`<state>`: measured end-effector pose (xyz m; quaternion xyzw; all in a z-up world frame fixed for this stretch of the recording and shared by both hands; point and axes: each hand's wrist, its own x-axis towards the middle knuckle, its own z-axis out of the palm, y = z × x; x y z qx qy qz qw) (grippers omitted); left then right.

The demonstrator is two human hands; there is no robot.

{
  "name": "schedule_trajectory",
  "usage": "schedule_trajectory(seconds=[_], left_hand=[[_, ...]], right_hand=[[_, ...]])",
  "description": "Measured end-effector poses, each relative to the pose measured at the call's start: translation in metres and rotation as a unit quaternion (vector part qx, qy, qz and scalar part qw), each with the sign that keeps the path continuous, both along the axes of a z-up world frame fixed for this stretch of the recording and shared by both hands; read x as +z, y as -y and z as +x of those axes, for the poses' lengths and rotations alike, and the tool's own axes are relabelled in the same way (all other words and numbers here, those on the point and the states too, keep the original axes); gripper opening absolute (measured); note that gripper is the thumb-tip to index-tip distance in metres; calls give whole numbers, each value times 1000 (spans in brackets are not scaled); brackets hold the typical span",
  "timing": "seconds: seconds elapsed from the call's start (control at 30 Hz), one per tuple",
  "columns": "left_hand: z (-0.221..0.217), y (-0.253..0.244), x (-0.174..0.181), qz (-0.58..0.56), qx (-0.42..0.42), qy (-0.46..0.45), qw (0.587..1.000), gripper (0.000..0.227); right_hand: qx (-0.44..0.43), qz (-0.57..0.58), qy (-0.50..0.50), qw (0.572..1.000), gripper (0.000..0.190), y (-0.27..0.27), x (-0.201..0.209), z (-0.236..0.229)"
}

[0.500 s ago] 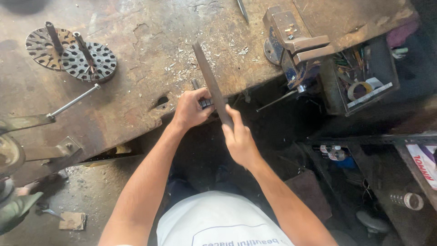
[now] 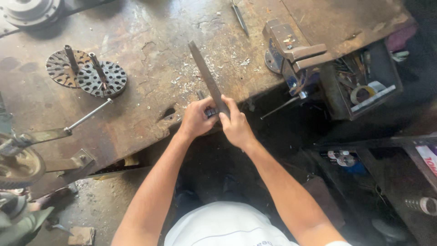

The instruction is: The person uses shears to trim a circular metal component, then uses a metal file to smooth its edges. The person holds the component with one hand and files with the other, rotating the piece to work on different sides.

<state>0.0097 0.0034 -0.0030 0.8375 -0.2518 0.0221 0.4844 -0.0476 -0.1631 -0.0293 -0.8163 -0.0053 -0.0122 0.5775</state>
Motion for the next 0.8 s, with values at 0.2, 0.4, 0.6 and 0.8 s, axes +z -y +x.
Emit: schedule_trajectory(seconds=[0.2,0.4,0.6,0.8], left_hand=[[-6,0,9,59,-23,18,998,29],[-4,6,12,89,4,50,995,32],[-5,5,3,55,24,0,998,27],[0,0,-6,37,17,24,999,23]], right_hand=[[19,245,-156,957,47,20,33,-12],[23,220,-154,963,47,21,9,-10],[6,-17,-93,996,53,29,54,-118],[-27,-227,57,972,61,2,59,-124]])
